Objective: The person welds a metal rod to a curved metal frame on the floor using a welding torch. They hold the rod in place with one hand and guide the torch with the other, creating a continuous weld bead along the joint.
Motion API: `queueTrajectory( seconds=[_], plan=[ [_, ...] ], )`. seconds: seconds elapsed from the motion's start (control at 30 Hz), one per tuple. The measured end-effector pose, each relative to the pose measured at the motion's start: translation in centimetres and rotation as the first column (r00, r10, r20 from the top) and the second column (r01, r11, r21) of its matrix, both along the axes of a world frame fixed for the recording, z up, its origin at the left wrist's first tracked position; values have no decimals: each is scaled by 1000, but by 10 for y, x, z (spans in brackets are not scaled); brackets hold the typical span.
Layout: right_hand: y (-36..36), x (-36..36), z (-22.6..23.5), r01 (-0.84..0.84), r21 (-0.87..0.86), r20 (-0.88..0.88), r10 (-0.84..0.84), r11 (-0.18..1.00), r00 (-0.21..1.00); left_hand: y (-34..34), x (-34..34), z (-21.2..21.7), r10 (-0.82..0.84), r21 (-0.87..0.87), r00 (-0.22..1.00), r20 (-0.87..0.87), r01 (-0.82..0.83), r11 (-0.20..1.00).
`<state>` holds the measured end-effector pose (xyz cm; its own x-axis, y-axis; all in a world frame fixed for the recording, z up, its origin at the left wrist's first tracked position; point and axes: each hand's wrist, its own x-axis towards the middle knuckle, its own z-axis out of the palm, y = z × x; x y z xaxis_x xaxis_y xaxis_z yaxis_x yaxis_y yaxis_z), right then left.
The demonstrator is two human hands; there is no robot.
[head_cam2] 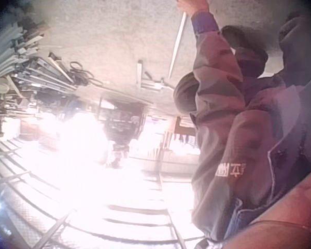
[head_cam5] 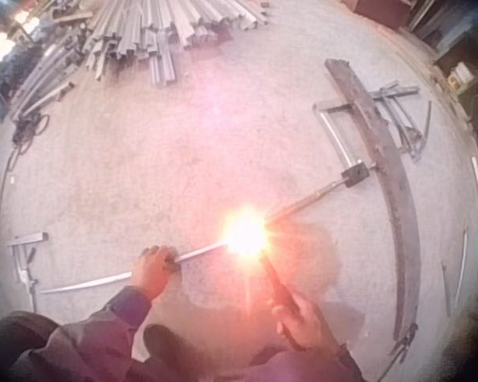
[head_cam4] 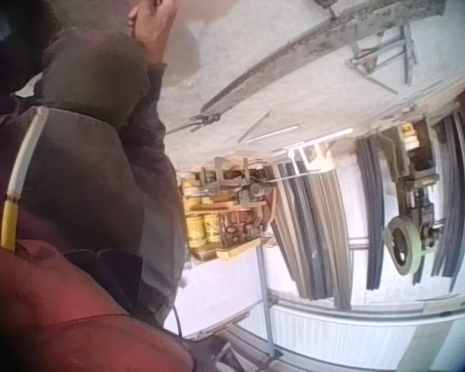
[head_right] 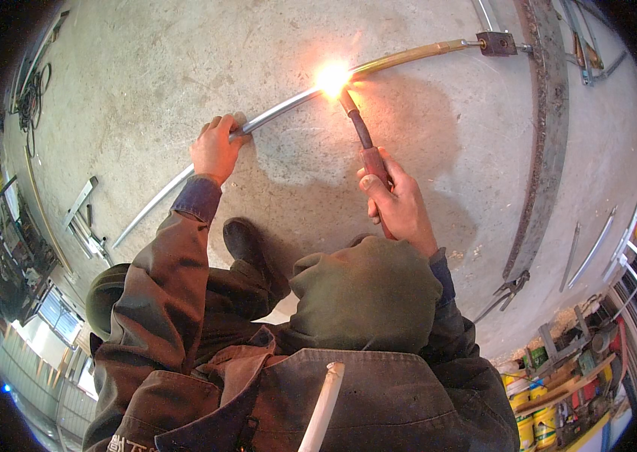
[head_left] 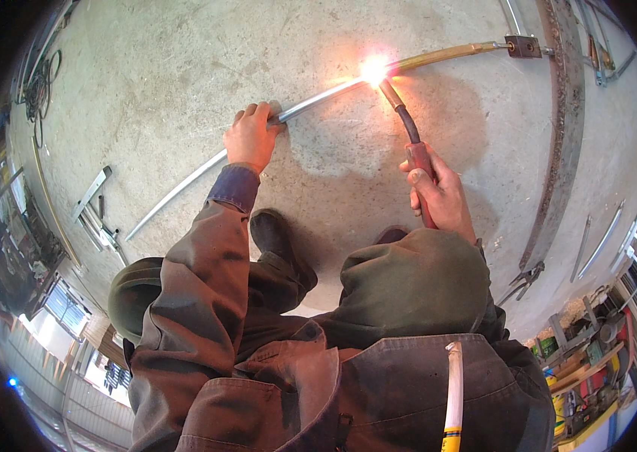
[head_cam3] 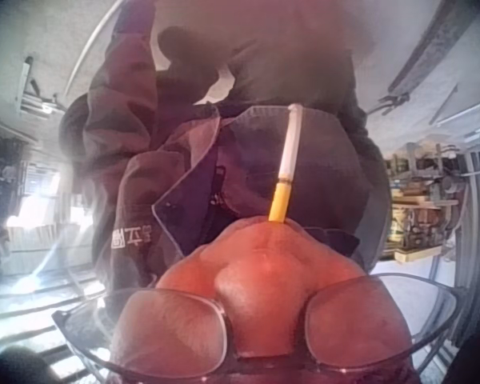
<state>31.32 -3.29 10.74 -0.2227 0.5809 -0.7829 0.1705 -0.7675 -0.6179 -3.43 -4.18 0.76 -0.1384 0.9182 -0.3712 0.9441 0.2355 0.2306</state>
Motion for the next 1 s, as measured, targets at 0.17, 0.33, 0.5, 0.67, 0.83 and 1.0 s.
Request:
queueTrajectory(
  seconds=[0.17, 0.33, 0.5, 0.67, 0.83, 1.0],
  plan=[
    [1, -2, 3, 6, -1, -2, -6, 1000, 1000, 0, 0, 1, 7, -10, 1000, -3, -7, 1000],
    [0, -2, 5, -1, -16, 71, 2, 1000, 997, 0, 0, -1, 13, -6, 1000, -10, -13, 1000],
    [6, -5, 11, -42, 4, 74, 42, 999, 996, 3, -1, 2, -22, -26, 997, -69, 20, 999],
    [5, -4, 3, -31, -3, 34, 31, 1000, 999, 1, -5, -1, -25, -52, 998, -55, 22, 998],
    [1, 1, -4, -12, -1, -14, 11, 1000, 1000, 2, -1, -6, -16, -66, 999, -41, 14, 998],
    [3, -5, -2, -10, -34, 15, 10, 999, 1000, 1, -4, 2, 2, -76, 1000, -31, -4, 997]
  ],
)
